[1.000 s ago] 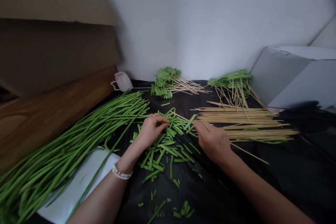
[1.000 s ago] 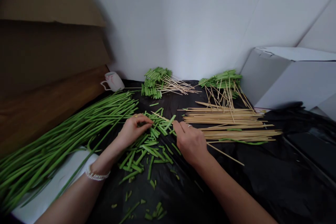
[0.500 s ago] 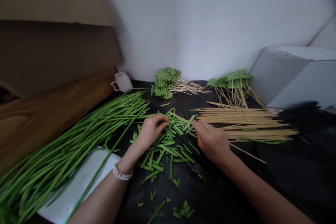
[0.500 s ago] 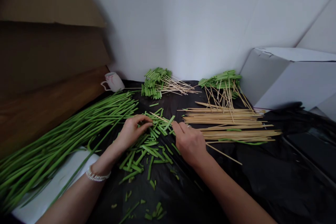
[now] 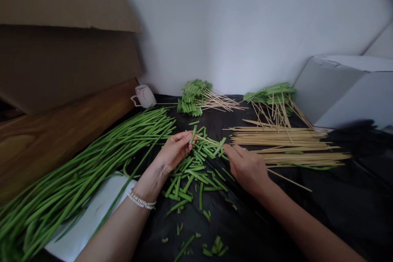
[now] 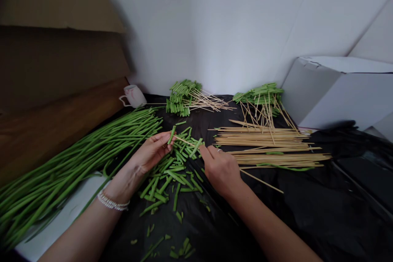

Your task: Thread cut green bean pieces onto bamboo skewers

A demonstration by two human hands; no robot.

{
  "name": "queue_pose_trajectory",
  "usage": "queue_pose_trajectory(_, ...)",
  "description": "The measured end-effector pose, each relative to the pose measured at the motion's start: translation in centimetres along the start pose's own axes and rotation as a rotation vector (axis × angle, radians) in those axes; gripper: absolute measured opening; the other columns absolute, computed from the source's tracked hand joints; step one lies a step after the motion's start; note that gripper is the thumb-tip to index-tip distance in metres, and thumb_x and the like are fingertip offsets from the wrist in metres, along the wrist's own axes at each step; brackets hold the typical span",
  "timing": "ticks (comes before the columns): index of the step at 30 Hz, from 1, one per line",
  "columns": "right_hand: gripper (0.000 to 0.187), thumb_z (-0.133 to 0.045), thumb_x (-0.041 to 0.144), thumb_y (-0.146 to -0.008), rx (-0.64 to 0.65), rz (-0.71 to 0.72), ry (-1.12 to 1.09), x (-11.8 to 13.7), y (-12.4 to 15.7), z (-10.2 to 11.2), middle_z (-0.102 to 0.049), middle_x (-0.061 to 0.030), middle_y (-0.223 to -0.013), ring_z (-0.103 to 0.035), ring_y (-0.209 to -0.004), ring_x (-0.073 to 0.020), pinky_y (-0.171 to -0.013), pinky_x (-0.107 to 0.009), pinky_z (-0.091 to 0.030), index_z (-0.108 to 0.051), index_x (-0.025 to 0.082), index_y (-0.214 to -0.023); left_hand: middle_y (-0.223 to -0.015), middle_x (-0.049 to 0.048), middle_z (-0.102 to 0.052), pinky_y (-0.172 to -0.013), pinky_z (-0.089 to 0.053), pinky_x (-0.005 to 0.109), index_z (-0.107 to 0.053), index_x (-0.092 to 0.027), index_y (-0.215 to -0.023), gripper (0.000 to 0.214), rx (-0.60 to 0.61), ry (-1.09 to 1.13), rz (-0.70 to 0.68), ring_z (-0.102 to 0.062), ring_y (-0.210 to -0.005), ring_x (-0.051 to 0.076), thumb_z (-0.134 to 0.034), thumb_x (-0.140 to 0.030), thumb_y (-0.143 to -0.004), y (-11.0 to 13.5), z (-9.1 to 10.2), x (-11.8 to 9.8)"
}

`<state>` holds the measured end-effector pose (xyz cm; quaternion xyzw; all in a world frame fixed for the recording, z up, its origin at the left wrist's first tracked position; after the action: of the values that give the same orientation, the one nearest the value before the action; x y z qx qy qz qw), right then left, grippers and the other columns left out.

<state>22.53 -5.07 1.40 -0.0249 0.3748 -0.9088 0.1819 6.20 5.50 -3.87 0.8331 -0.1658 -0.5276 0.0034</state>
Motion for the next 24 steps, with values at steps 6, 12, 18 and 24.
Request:
queue_pose_trajectory(6, 0.029, -0.045, 0.012, -0.087, -0.005, -0.002, 0.015, -0.05, 0.09, -0.10, -0.064, 0.0004, -0.074, -0.051, -0.061, -0.0116, -0.057, -0.027, -0.030, -0.066, 0.018, -0.107, -0.080, 0.0050, -0.070, -0.059, -0.048, 0.015, -0.074, -0.010, -0.086, 0.028, 0.011, 0.009, 0.000, -0.058, -0.064, 0.006, -0.084, -0.021, -0.062, -0.11, 0.16, 0.05)
queue_pose_trajectory(12, 0.029, -0.046, 0.013, -0.087, 0.009, -0.003, 0.021, -0.06, 0.12, -0.21, -0.062, 0.0010, -0.072, -0.050, -0.060, -0.0111, -0.057, -0.028, -0.030, -0.065, 0.019, -0.107, -0.081, 0.0060, -0.072, -0.062, -0.047, 0.017, -0.075, -0.011, -0.083, 0.028, -0.007, -0.041, -0.020, -0.060, -0.067, 0.008, -0.085, -0.023, -0.061, -0.23, 0.41, 0.07)
queue_pose_trajectory(18, 0.029, -0.044, 0.011, -0.087, 0.044, -0.009, 0.007, 0.13, 0.23, -0.62, -0.062, 0.0006, -0.072, -0.050, -0.060, -0.0110, -0.057, -0.027, -0.030, -0.065, 0.018, -0.105, -0.082, 0.0062, -0.072, -0.070, -0.048, 0.019, -0.075, -0.012, -0.083, 0.027, -0.017, -0.097, -0.037, -0.062, -0.072, 0.010, -0.084, -0.026, -0.062, -0.05, 0.31, 0.20)
queue_pose_trajectory(24, 0.029, -0.045, 0.012, -0.087, 0.018, -0.015, 0.033, 0.23, 0.11, -0.27, -0.062, 0.0006, -0.072, -0.049, -0.057, -0.0112, -0.054, -0.028, -0.028, -0.065, 0.018, -0.106, -0.079, 0.0057, -0.071, -0.062, -0.049, 0.019, -0.073, -0.011, -0.086, 0.028, -0.018, -0.041, -0.006, -0.062, -0.068, 0.009, -0.084, -0.021, -0.063, 0.18, 0.01, 0.09)
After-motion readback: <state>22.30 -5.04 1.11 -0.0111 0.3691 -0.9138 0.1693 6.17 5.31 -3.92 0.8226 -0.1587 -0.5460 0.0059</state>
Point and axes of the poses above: each hand's wrist, its own y-axis away from the middle knuckle, its own z-axis out of the back of the hand, x = y × z, the point moved 9 cm from there along -y, towards the middle knuckle
